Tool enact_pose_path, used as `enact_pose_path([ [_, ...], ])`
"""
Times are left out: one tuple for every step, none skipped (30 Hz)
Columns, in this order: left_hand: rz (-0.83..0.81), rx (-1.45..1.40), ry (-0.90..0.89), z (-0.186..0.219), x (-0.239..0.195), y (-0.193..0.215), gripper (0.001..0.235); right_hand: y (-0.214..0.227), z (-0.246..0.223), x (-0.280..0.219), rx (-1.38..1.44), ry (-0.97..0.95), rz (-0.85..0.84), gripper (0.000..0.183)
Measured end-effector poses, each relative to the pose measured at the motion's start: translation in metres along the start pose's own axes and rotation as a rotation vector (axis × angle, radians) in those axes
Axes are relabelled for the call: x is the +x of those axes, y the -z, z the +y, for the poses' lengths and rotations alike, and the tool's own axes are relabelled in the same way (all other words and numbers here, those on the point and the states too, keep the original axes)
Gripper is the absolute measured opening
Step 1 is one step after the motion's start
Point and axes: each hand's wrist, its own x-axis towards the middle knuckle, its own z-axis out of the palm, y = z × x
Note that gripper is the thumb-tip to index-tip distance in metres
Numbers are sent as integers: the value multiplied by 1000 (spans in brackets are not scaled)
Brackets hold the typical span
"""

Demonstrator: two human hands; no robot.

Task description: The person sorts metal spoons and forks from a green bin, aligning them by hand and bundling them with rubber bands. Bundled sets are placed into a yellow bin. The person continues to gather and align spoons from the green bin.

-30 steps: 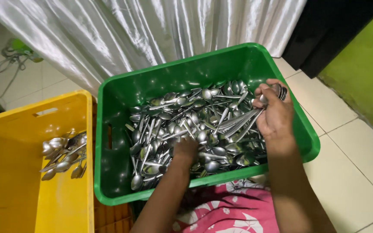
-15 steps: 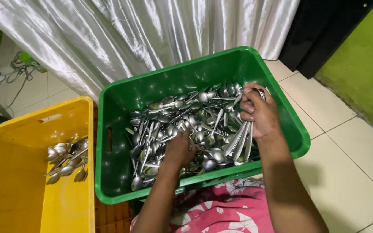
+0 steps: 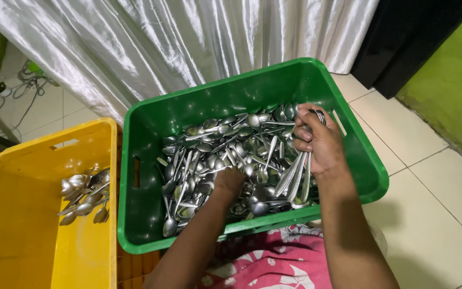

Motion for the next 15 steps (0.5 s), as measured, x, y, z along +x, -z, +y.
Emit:
enact_pose_path([
  [74, -20, -6, 1, -14, 22, 20, 0, -2, 1, -10, 3, -1, 20],
  [76, -17, -3, -2, -26, 51, 20, -4, -3, 0, -8, 6, -4, 20],
  [98, -163, 88, -3, -39, 78, 19, -5, -3, -2, -84, 13, 6, 21],
  [121, -310, 179, -3, -52, 105, 21, -6, -3, -4, -160, 21, 17, 23],
  [120, -309, 175, -4, -67, 118, 21, -6, -2, -6, -160, 22, 20, 23],
  [280, -693, 152, -5, -82, 131, 26, -7, 0, -7, -212, 27, 2, 24],
  [441, -1078, 127, -7, -98, 143, 31, -8, 2, -8, -265, 29, -19, 27],
  [439, -1079, 127, 2, -100, 146, 31, -8, 5, -9, -265, 28, -19, 27],
  [551, -1227, 1, 11, -103, 150, 26, -9, 7, -9, -279, 19, -41, 32],
  [663, -1371, -130, 19, -105, 154, 22, -10, 10, -9, -293, 10, -64, 37],
  [664, -1371, -129, 31, -114, 166, 22, -13, 9, -11, -294, 10, -64, 37],
  [630, -1266, -130, 43, -122, 178, 23, -15, 9, -12, -296, 21, -72, 39],
  [596, -1161, -131, 54, -130, 190, 25, -18, 9, -14, -299, 31, -81, 40],
  [596, -1163, -129, 59, -130, 194, 25, -19, 8, -14, -300, 30, -81, 40],
  [664, -977, -111, 63, -130, 199, 26, -20, 7, -14, -299, 89, -31, 41],
])
